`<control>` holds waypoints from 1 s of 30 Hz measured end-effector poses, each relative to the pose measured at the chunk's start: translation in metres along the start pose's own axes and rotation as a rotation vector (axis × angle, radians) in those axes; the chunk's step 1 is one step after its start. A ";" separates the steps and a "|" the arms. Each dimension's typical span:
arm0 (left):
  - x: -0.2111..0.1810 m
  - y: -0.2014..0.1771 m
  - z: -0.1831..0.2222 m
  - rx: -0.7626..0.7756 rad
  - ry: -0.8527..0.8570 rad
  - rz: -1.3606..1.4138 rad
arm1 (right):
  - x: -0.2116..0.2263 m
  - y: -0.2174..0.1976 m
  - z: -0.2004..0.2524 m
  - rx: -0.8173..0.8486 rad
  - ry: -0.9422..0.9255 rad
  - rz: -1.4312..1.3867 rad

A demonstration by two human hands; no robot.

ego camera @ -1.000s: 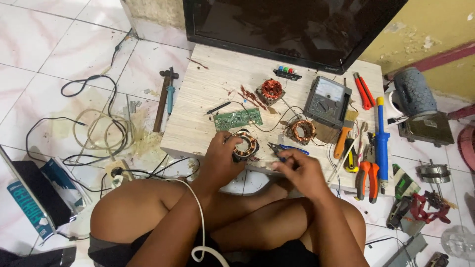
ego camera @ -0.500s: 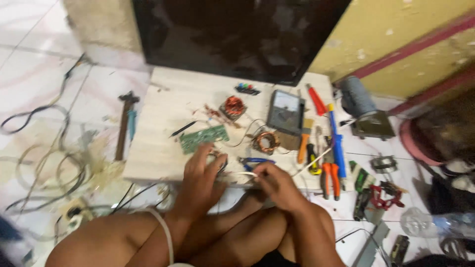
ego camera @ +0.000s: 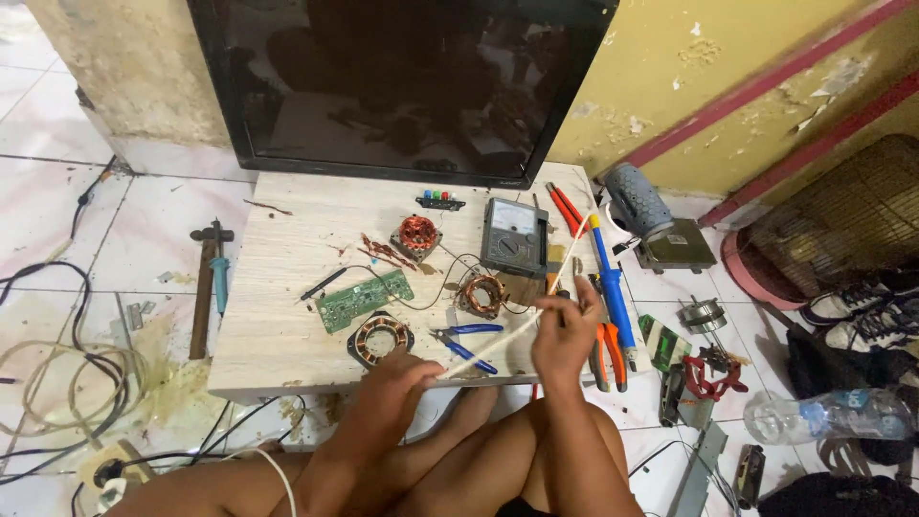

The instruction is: The person sits on the floor at a low table and reworks the copper windings of a small electric motor stator, using pliers to cut, strip and route wire around the coil slots while a multimeter and other motor parts sit on the table.

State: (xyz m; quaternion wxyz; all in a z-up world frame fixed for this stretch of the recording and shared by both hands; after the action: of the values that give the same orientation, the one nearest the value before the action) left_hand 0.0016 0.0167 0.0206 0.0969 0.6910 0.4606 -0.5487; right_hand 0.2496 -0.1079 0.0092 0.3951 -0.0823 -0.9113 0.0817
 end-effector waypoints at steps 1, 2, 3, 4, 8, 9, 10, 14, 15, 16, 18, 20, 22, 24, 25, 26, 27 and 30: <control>-0.003 0.000 -0.002 -0.002 -0.001 -0.003 | 0.005 -0.004 -0.007 0.002 0.001 -0.003; -0.007 0.000 -0.003 0.006 0.118 -0.047 | 0.007 -0.007 -0.012 -0.009 0.417 -0.289; -0.010 0.000 -0.002 0.011 0.233 -0.092 | 0.009 -0.009 -0.015 -0.016 0.835 -0.572; -0.010 0.000 0.000 0.006 0.228 -0.095 | 0.009 -0.014 -0.017 -0.009 0.837 -0.573; -0.006 -0.004 0.000 0.028 0.279 -0.095 | 0.006 -0.015 -0.019 0.176 1.038 -0.950; -0.006 -0.004 0.000 0.061 0.290 -0.102 | 0.005 -0.016 -0.018 0.275 1.023 -1.018; -0.010 -0.007 0.000 0.059 0.284 -0.102 | 0.008 -0.017 -0.015 0.280 1.027 -1.015; -0.017 -0.010 0.000 -0.003 0.154 -0.019 | 0.022 -0.014 0.005 0.450 0.994 -0.711; -0.018 -0.012 0.004 -0.101 0.097 0.030 | 0.028 -0.011 0.015 0.568 0.989 -0.659; -0.016 -0.011 0.000 -0.128 0.078 0.012 | 0.033 -0.008 0.024 0.607 0.993 -0.665; -0.009 -0.013 0.000 -0.189 -0.092 0.436 | 0.043 -0.003 0.047 0.850 0.977 -0.490; -0.002 -0.014 -0.005 -0.340 -0.237 0.647 | 0.058 0.001 0.062 1.009 0.928 -0.453; 0.003 -0.023 -0.008 -0.493 -0.354 0.867 | 0.065 0.005 0.076 1.151 0.861 -0.419; 0.000 -0.040 -0.011 -0.545 -0.477 0.848 | 0.064 0.009 0.085 1.216 0.861 -0.434; 0.004 -0.043 -0.011 -0.556 -0.477 0.847 | 0.058 0.011 0.084 1.227 0.858 -0.435; 0.007 -0.045 -0.011 -0.540 -0.466 0.893 | 0.052 0.015 0.080 1.140 0.702 -0.453; 0.010 -0.046 -0.011 -0.518 -0.460 0.941 | 0.046 0.015 0.076 1.045 0.553 -0.467; 0.007 -0.051 -0.013 -0.467 -0.445 0.988 | 0.069 0.012 0.049 0.695 0.059 -0.004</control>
State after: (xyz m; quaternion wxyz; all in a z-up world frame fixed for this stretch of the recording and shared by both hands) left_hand -0.0278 0.0570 0.0380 0.5849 0.6522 0.1613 -0.4545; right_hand 0.1680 -0.0856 0.0222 0.4261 0.0567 -0.8173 0.3837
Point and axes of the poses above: each hand's wrist, its own z-axis away from the middle knuckle, its own y-axis out of the palm, x = y × z, the point moved 1 cm from there along -z, towards the middle knuckle, and after that the axes turned 15 degrees about -x, right-handed, at the moved point
